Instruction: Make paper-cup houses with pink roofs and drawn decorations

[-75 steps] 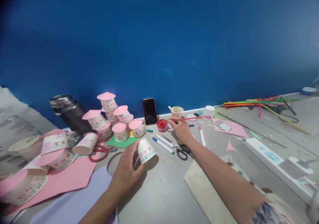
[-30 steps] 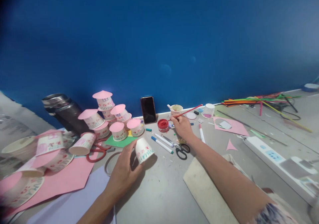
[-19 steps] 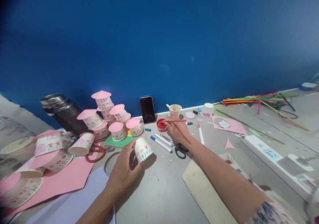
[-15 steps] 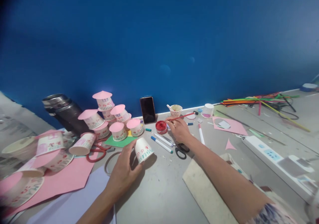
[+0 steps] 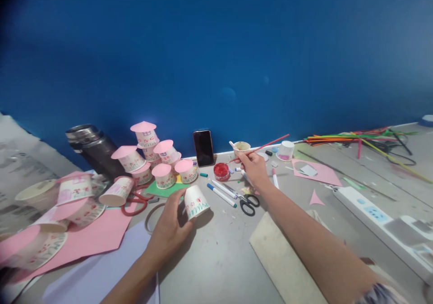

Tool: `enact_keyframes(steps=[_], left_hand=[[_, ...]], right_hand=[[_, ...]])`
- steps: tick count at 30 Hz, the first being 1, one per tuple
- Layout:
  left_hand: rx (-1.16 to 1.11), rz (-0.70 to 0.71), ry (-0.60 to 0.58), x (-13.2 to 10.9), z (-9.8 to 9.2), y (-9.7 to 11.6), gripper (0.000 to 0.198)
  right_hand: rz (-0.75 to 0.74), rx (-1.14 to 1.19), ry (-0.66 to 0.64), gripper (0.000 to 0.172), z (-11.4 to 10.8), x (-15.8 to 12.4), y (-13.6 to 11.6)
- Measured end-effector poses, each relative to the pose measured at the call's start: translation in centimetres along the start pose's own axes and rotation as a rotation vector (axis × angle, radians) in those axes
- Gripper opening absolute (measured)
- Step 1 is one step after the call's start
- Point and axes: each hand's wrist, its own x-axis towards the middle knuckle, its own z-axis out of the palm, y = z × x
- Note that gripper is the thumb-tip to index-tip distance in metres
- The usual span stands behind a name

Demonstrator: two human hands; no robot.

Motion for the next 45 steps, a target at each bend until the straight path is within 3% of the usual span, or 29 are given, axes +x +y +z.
enact_keyframes(steps=[8,14,19,30,34,39,42,45], left_hand=[[-0.023,-0.044,-0.105,0.4,-1.2,1.3,0.074],[-0.027,-0.085,-0.159,0.4,-1.6,1.5,0.079],[-0.04,-0.126,-0.218,0.4,-1.6,1.2,0.084],[0.042,-0.079,-0.147,0.5,-1.6,1.0,0.087],[0.095,-0.052,-0.142,0.6,-1.5,0.6,0.088],[0.055,-0.047,-0.171,0.9,-1.7,0.2,0.083],[0.053,-0.029,-0.231,1.1,-2.1,0.1,0.083],[0.041,-0.022,-0.283,1.1,-2.5,0.0,0.085]], right_hand=[[0.086,0.267,-0.119,0.049,0.8,-1.9,-1.5],[0.139,0.331,-0.221,0.051,1.0,-3.1,-2.5],[0.102,0.344,-0.312,0.041,0.9,-3.6,-2.6],[-0.014,0.253,-0.422,0.041,1.0,-5.3,-4.0],[-0.036,0.246,-0.426,0.042,1.9,-5.3,-4.2],[-0.021,0.289,-0.38,0.044,2.8,-3.1,-5.6],[-0.056,0.301,-0.336,0.039,2.4,-1.9,-6.9],[-0.044,0.281,-0.326,0.034,1.6,-2.6,-7.0]])
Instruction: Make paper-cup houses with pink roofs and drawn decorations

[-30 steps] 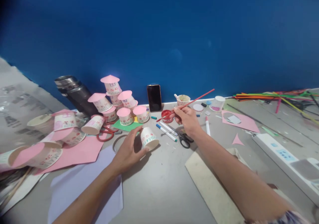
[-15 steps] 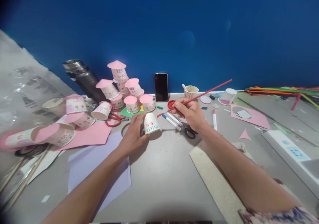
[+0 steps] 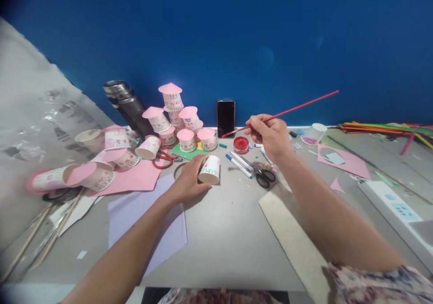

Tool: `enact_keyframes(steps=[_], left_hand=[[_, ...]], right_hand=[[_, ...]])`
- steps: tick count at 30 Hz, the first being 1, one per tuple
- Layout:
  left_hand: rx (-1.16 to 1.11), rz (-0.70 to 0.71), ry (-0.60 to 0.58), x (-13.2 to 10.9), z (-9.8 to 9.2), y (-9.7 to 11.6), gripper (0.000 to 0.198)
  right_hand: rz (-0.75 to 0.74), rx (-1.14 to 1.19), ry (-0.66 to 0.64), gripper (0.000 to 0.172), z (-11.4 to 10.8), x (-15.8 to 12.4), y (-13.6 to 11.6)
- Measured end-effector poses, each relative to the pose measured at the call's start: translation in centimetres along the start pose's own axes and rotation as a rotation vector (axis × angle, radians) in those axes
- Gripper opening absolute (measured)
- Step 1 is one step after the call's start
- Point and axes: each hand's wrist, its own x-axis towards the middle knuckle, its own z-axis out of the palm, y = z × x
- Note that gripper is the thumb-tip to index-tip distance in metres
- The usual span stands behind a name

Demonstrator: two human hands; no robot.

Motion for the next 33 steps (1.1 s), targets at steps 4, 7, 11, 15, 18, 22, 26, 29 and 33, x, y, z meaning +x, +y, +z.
enact_keyframes(steps=[4,7,11,15,18,22,26,29,33], left_hand=[[-0.074,0.009,-0.033,-0.2,-0.6,0.0,0.089],[-0.143,-0.02,-0.054,-0.1,-1.0,0.0,0.092],[-0.191,-0.058,-0.061,0.1,-1.3,0.0,0.092],[-0.248,-0.101,-0.062,0.4,-1.5,0.0,0.082],[-0.256,-0.115,-0.064,0.5,-1.7,-0.2,0.078],[-0.23,-0.116,-0.089,0.2,-2.2,0.0,0.079],[-0.197,-0.05,-0.228,-0.4,-3.5,0.8,0.096],[-0.195,-0.001,-0.297,-0.6,-4.2,1.2,0.099],[-0.223,0.005,-0.316,-0.6,-3.9,1.5,0.095]], right_hand=[[0.131,0.059,0.06,0.041,0.1,-3.7,2.2],[0.185,0.11,0.101,0.048,0.6,-5.8,4.5],[0.196,0.116,0.084,0.048,0.7,-6.3,5.6],[0.215,0.122,0.087,0.048,0.2,-6.1,5.5],[0.217,0.1,0.08,0.047,-0.1,-6.3,5.4],[0.185,0.053,0.034,0.038,-0.2,-7.0,5.1],[0.134,-0.053,-0.026,0.031,0.0,-7.5,4.5],[0.12,-0.097,-0.035,0.031,0.1,-7.6,4.2],[0.121,-0.068,-0.029,0.028,-0.3,-7.4,4.5]])
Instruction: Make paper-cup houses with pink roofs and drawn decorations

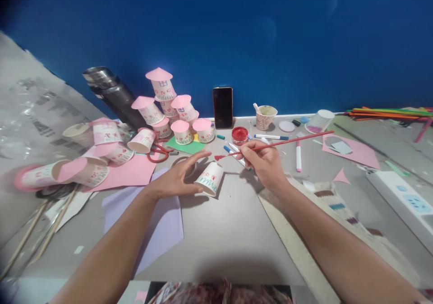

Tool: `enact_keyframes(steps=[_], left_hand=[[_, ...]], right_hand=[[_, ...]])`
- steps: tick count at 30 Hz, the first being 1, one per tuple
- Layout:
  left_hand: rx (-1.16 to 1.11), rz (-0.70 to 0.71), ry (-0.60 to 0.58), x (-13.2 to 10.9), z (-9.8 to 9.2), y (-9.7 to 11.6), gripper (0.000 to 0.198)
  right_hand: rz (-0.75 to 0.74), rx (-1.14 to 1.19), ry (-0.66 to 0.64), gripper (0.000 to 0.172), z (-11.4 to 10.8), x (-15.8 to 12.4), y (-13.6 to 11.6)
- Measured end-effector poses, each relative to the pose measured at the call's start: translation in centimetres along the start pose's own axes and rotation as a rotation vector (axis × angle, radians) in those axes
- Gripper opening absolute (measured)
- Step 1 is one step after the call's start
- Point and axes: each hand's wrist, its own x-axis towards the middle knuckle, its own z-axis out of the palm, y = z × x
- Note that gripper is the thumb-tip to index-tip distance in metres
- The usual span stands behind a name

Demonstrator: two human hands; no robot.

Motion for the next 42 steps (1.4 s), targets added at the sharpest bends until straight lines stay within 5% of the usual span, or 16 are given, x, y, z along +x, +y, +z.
enact_keyframes(steps=[9,14,19,26,36,42], left_hand=[[-0.115,-0.013,-0.029,0.9,1.9,0.0,0.082],[-0.137,-0.087,0.057,0.7,1.7,-0.3,0.096],[-0.18,-0.032,-0.039,0.7,1.8,0.0,0.125],[-0.083,-0.005,-0.046,0.7,2.4,1.1,0.094],[0.024,-0.093,-0.093,-0.3,0.4,1.0,0.094],[-0.22,0.025,0.139,-0.1,0.9,0.2,0.083]], right_hand=[[-0.003,0.074,0.055,0.034,-0.8,0.7,-0.3],[0.03,0.187,0.074,0.04,-0.7,1.0,-0.5],[-0.004,0.197,0.096,0.043,-0.6,1.2,-0.4],[-0.006,0.2,0.067,0.043,-0.6,1.3,-0.4],[0.002,0.181,0.072,0.045,-0.9,1.1,-0.6],[0.001,0.246,0.022,0.039,-0.3,0.6,-1.8]])
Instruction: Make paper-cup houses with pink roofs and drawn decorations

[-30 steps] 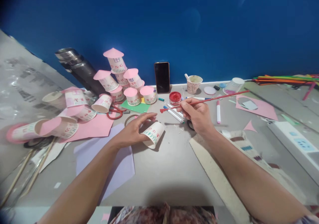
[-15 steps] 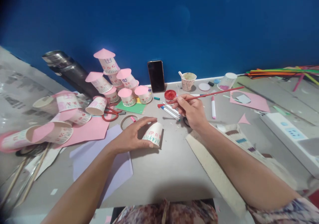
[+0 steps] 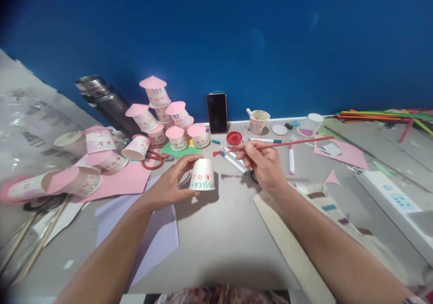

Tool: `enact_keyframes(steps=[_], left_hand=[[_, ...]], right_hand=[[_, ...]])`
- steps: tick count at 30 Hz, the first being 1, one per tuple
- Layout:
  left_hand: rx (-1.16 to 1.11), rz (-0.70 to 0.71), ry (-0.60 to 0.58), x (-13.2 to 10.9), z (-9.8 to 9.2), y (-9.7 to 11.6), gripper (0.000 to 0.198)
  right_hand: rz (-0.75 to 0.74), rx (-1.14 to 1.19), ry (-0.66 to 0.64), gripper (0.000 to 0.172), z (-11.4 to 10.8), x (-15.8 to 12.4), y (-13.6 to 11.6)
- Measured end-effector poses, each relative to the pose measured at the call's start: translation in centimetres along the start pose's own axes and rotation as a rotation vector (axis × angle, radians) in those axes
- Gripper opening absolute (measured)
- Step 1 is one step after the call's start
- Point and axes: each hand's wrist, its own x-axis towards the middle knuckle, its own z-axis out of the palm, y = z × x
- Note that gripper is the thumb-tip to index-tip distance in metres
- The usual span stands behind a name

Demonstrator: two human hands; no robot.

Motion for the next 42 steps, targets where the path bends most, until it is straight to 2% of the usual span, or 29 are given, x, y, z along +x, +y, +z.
enact_keyframes(steps=[4,10,14,24,42], left_hand=[[-0.231,0.064,0.1,0.6,0.7,-1.3,0.082],[-0.451,0.082,0.114,1.2,1.4,-1.7,0.077],[-0.46,0.061,0.089,1.2,1.4,-1.3,0.073],[-0.508,0.068,0.077,1.2,1.4,-1.1,0.072],[-0.516,0.056,0.062,1.1,1.4,-0.6,0.071]], right_hand=[[-0.008,-0.004,-0.021,0.038,0.3,-0.7,-0.5],[-0.137,-0.229,-0.084,0.027,0.0,-2.0,-0.8],[-0.178,-0.276,-0.138,0.021,-0.3,-2.2,-0.9],[-0.133,-0.228,-0.164,0.022,-0.6,-2.0,-0.9],[-0.128,-0.249,-0.149,0.025,-0.6,-1.8,-1.3]])
